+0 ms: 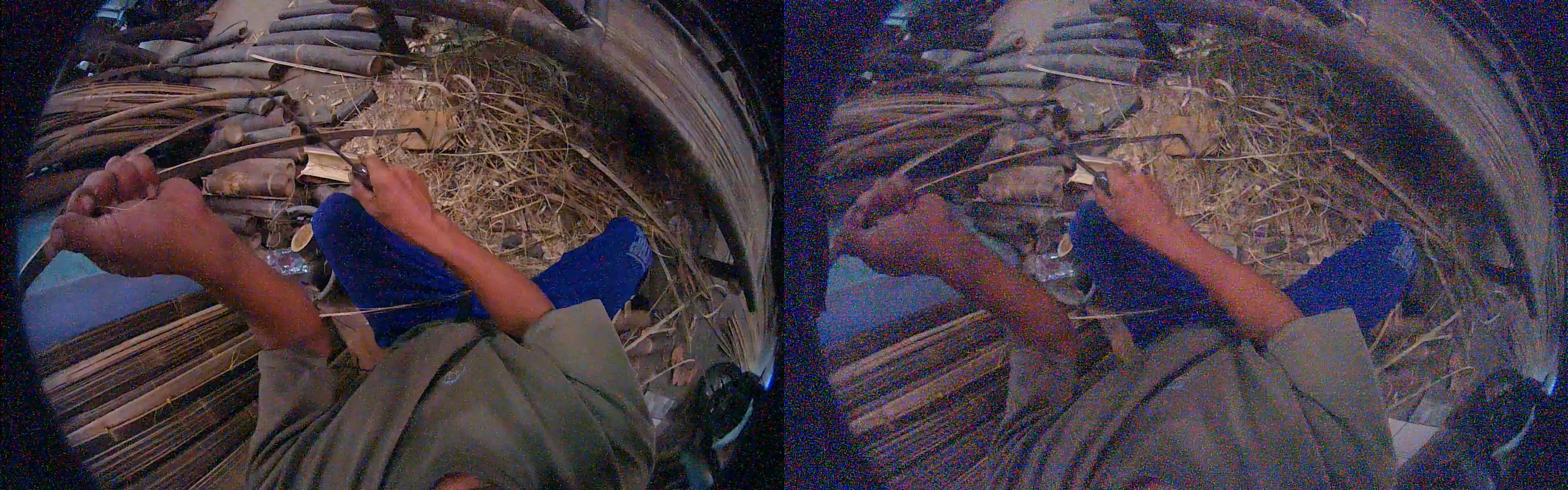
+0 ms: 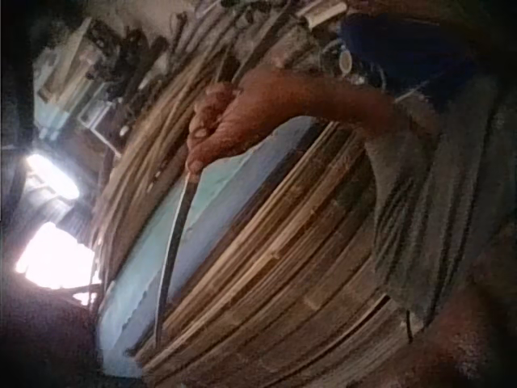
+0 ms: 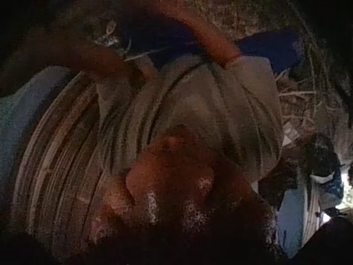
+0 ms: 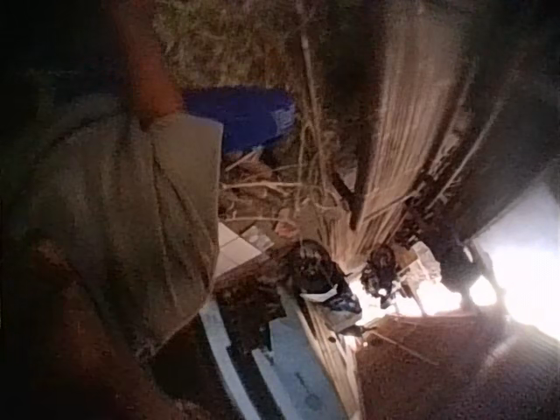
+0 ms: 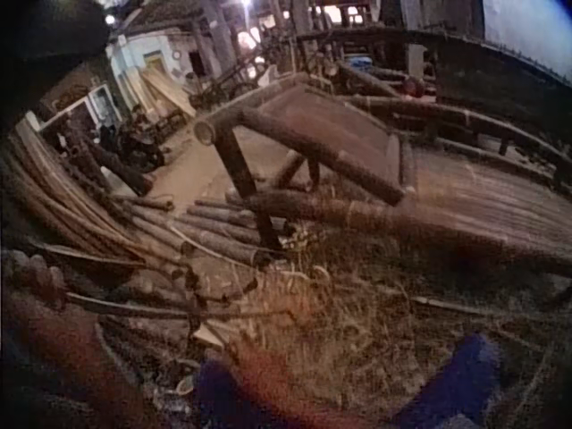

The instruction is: The person is weaving thin bamboo strips into a bamboo frame. They use a knife to split and trim the strips, then insert them into the frame, adjusting and securing them in place.

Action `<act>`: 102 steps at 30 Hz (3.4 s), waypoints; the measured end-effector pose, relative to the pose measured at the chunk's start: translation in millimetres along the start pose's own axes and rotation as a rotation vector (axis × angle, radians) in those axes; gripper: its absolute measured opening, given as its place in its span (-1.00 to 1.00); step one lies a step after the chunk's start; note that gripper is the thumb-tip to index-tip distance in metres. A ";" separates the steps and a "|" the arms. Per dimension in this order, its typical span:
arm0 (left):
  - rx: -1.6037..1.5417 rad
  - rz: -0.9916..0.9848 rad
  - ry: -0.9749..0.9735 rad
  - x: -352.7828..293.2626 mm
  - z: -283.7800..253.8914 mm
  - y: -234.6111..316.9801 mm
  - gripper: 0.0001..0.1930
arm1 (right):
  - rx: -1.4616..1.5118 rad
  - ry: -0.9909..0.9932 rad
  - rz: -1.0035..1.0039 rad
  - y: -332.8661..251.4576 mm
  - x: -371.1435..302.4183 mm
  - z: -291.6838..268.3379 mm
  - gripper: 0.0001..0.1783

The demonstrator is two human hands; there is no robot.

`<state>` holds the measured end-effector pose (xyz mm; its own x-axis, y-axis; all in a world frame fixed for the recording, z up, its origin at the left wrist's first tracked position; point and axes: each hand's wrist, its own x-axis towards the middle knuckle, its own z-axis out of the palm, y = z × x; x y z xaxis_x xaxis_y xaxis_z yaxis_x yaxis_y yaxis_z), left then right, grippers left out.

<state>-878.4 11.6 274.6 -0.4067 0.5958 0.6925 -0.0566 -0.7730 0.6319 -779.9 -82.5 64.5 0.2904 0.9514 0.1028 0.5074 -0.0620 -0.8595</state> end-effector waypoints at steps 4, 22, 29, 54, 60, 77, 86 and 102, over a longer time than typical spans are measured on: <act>0.111 0.060 0.031 2.5 -2.7 -8.1 -0.48 | 0.030 -0.004 -0.048 1.5 0.4 4.4 -0.62; -0.028 -0.024 -0.082 61.5 -42.4 -52.2 -0.63 | -0.088 -0.092 0.090 95.2 23.7 38.2 -0.57; -0.192 -0.099 -0.118 95.1 -62.7 -74.8 -0.63 | -0.174 -0.023 0.096 148.5 30.2 57.4 -0.56; 0.078 -0.032 0.139 124.7 -89.9 -127.6 -0.69 | -0.464 -0.160 0.153 248.3 13.6 54.6 -0.55; 0.194 -0.068 0.303 102.5 -60.6 -118.8 -0.72 | -0.441 -0.171 0.226 296.8 1.4 63.7 -0.52; 0.017 -0.189 0.276 85.6 -54.0 -97.7 -0.48 | 0.425 0.342 0.579 273.9 -48.8 108.1 -0.64; -0.069 -0.184 0.059 58.0 -40.0 -61.2 -0.58 | 0.150 0.020 0.313 93.5 -94.5 13.2 -0.65; -0.146 -0.159 -0.043 -29.4 5.7 20.5 -0.45 | 0.123 0.173 -0.344 -74.9 -21.8 -39.1 -0.68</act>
<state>-862.4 -20.5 269.2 -0.3434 0.7188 0.6045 -0.2495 -0.6903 0.6791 -792.6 -110.4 146.2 0.2577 0.8448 0.4689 0.5009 0.2982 -0.8125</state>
